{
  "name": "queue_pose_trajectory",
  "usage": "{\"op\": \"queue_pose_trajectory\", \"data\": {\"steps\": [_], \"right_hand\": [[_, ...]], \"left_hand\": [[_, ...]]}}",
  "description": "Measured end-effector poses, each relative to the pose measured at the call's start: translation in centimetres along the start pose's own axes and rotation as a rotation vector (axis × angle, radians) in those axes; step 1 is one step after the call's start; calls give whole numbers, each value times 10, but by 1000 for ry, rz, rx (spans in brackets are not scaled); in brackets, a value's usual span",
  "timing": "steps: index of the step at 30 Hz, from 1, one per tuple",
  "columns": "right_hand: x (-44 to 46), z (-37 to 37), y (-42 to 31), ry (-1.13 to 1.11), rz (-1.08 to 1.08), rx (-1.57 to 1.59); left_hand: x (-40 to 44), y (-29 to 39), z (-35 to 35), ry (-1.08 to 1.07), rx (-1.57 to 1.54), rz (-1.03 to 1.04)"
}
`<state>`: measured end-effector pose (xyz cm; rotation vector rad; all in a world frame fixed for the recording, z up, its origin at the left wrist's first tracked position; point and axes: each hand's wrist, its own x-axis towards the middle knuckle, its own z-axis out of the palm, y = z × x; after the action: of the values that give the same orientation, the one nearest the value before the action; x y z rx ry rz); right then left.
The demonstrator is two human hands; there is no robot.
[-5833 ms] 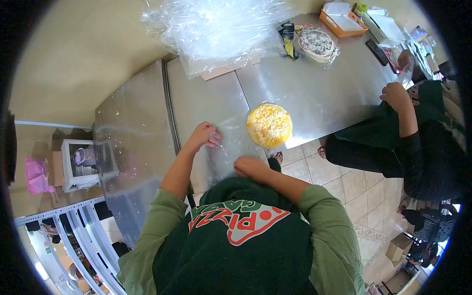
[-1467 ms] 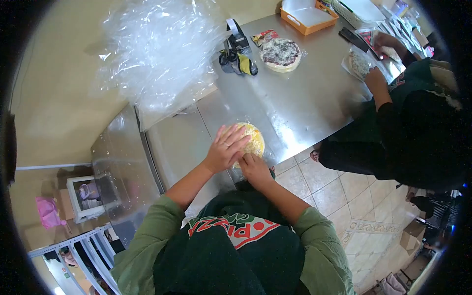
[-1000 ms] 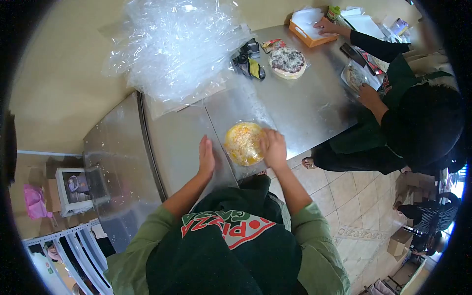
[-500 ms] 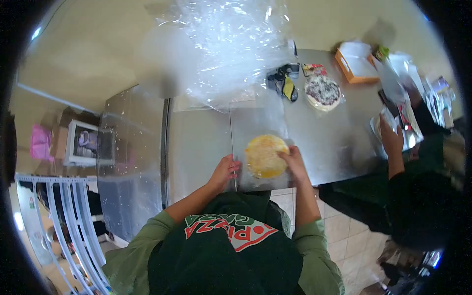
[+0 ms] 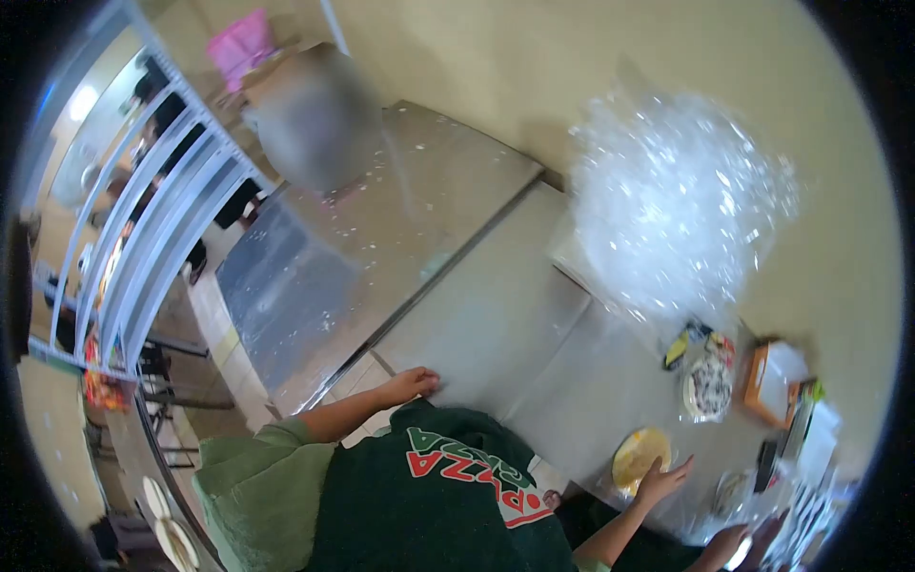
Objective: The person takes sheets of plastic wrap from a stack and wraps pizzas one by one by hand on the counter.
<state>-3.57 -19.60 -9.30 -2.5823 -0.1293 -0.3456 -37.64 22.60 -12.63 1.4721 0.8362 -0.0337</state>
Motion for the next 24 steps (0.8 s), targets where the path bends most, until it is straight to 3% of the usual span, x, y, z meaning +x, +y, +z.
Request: {"op": "queue_pose_trajectory", "data": {"steps": [1, 4, 6, 8, 11, 14, 18, 20, 23, 24], "right_hand": [[0, 1, -26, -12, -38, 44], [-2, 14, -91, -75, -151, 157], [-8, 38, -122, -151, -241, 214], [-18, 68, -152, -267, -387, 275], [-55, 100, -216, -493, -516, 430], [-103, 114, -286, -705, -665, 376], [-152, 135, -356, -933, -760, 413], [-160, 151, -386, -1026, -794, 406], [-150, 179, -431, -1190, -674, 393], [-145, 184, -447, -1346, -489, 464]], "left_hand": [[-16, -3, -8, 30, 96, -19], [-69, -24, -29, 76, -99, -135], [-101, -57, -46, 133, -335, -345], [-138, -75, -51, 380, -809, -427], [-175, -98, -68, 679, -1218, -296], [-179, -122, -80, 667, -1568, -42], [-166, -157, -90, 648, -1685, 115], [-182, -145, -106, 763, -1597, 138], [-216, -143, -138, 969, -1476, 250], [-228, -148, -147, 1041, -1459, 291]]}}
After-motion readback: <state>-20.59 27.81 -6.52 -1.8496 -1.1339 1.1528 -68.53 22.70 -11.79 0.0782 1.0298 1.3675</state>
